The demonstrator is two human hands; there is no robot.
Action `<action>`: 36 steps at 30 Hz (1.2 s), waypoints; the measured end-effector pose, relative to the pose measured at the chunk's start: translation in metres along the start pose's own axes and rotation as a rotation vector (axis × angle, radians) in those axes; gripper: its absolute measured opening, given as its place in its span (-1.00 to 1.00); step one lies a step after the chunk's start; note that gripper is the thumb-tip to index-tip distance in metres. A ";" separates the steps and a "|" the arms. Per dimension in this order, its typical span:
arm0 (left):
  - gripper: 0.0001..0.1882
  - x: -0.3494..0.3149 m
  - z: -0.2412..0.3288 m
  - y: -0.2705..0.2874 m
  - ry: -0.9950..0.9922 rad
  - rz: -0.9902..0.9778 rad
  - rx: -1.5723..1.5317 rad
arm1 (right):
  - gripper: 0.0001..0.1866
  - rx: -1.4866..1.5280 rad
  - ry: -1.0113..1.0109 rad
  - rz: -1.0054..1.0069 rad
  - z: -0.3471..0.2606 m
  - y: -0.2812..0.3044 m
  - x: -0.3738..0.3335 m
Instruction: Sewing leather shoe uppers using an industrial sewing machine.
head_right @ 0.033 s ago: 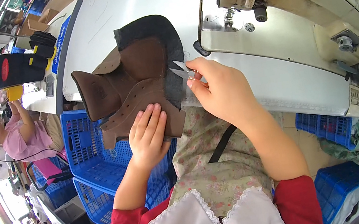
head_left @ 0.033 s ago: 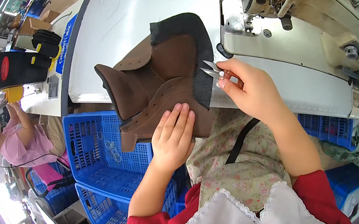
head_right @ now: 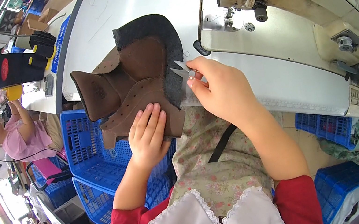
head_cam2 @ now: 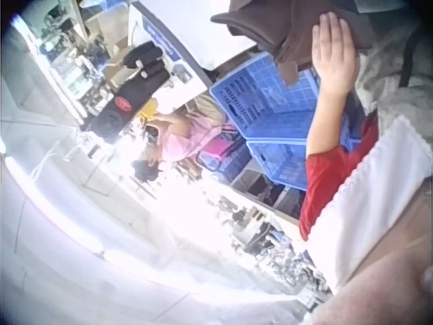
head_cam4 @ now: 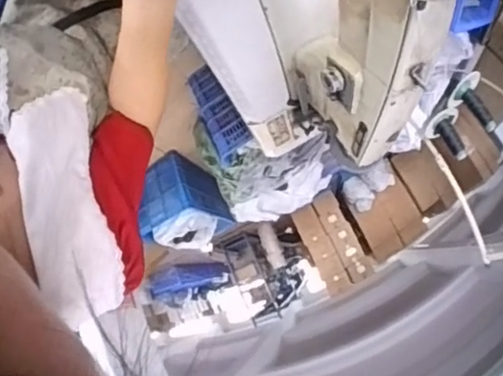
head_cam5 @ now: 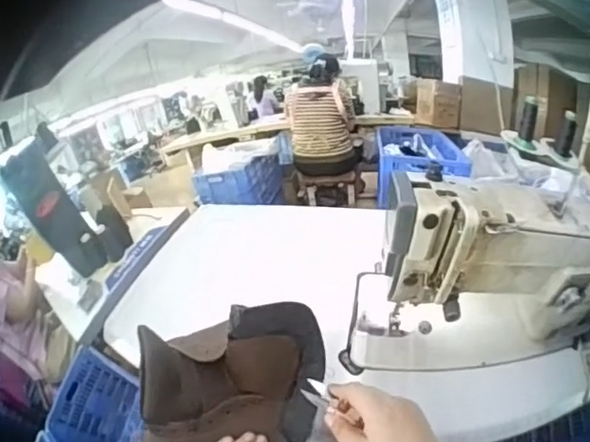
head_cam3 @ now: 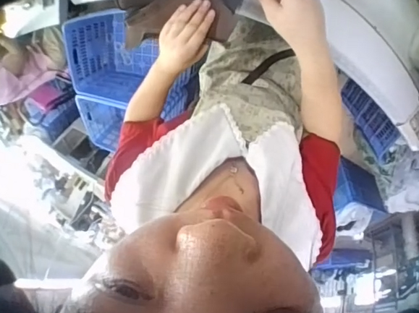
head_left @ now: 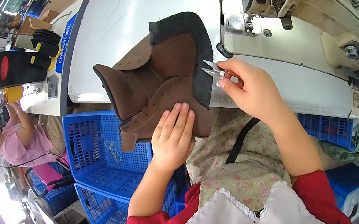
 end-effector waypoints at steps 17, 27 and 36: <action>-0.43 -0.003 0.000 0.000 0.000 0.008 0.003 | -0.68 0.497 0.007 0.146 0.029 0.005 0.009; -0.44 -0.001 0.001 0.001 -0.001 0.015 0.007 | -0.70 0.264 -0.042 -0.054 0.018 0.000 -0.007; -0.46 -0.002 0.001 -0.001 0.007 0.004 0.002 | -0.72 0.155 -0.045 -0.082 0.011 -0.010 0.007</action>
Point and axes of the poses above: each hand's wrist, its own x-axis towards the middle knuckle, its own y-axis out of the back of the hand, z = x × y, the point moved 6 cm from there along x, towards the middle knuckle, and after that the axes turned 8 degrees about -z, right-handed, at the moved point
